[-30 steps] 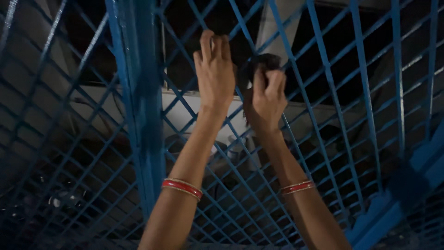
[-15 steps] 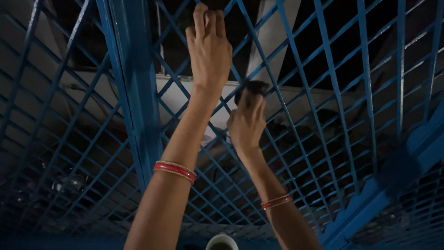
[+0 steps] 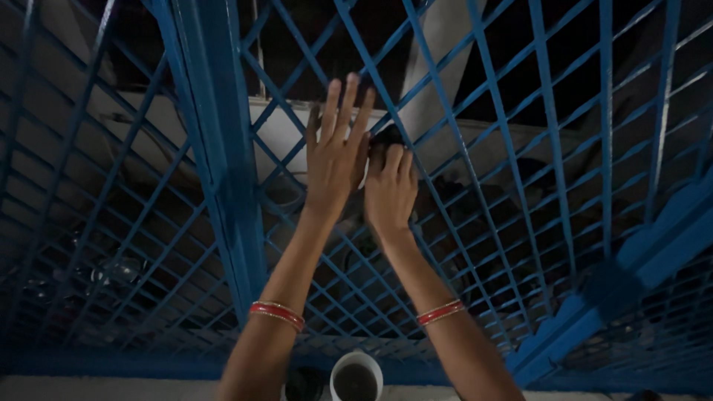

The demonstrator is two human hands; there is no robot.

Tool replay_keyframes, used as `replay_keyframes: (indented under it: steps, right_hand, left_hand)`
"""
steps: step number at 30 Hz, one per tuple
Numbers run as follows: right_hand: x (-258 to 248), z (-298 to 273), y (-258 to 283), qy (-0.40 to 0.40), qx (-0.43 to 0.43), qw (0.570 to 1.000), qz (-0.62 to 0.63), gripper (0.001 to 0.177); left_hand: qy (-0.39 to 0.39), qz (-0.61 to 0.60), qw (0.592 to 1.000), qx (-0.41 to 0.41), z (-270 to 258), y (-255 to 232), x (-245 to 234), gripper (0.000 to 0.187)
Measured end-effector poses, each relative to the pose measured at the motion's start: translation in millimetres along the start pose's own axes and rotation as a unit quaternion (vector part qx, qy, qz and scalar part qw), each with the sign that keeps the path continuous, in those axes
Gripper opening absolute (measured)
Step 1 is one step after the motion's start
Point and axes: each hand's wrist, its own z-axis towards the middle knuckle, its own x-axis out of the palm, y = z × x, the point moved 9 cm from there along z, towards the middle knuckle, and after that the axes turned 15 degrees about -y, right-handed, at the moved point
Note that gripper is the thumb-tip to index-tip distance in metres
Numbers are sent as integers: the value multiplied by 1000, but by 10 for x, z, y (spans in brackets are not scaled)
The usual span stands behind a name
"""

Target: The person wipes a blue metal security grill using a dark cloth, cleaning both the vertical bars and the mesh sections.

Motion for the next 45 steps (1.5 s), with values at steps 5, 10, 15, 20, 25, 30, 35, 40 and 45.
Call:
replay_keyframes:
  steps: [5,10,15,20,25,30,35,40,45]
  right_hand:
    - [-212,-219,35,-56,17,998,-9,42]
    - [-160,-617,-33,-16,93,992,85,53]
    - [-81,-1051,24,10,66,996,65,50]
    - [-245,-894,-11,-24,79,981,175,49]
    - [-480,-103,221,-150,-12,967,208,40]
    - [-85,245,587,-101,1,974,204,47]
    - [10,-168,546,-63,37,987,145,55]
    - [28,-428,451,-55,51,979,191,54]
    - [-95,-773,207,-8,96,981,170,43]
  left_hand:
    - [8,-21,1000,11,-372,15,-71,68]
    - [148,-52,985,-76,-754,0,-48,69]
    - [118,-66,988,-72,-920,-88,-279,60]
    - [138,-90,981,-106,-1057,24,-483,71]
    - [-26,-88,982,-166,-836,360,-849,60]
    - [3,-64,981,-183,-734,549,-746,62]
    - [41,-48,984,-169,-797,554,-733,70]
    - [60,-52,979,-190,-844,501,-791,72]
    - [117,-139,923,-338,-1214,403,-910,55]
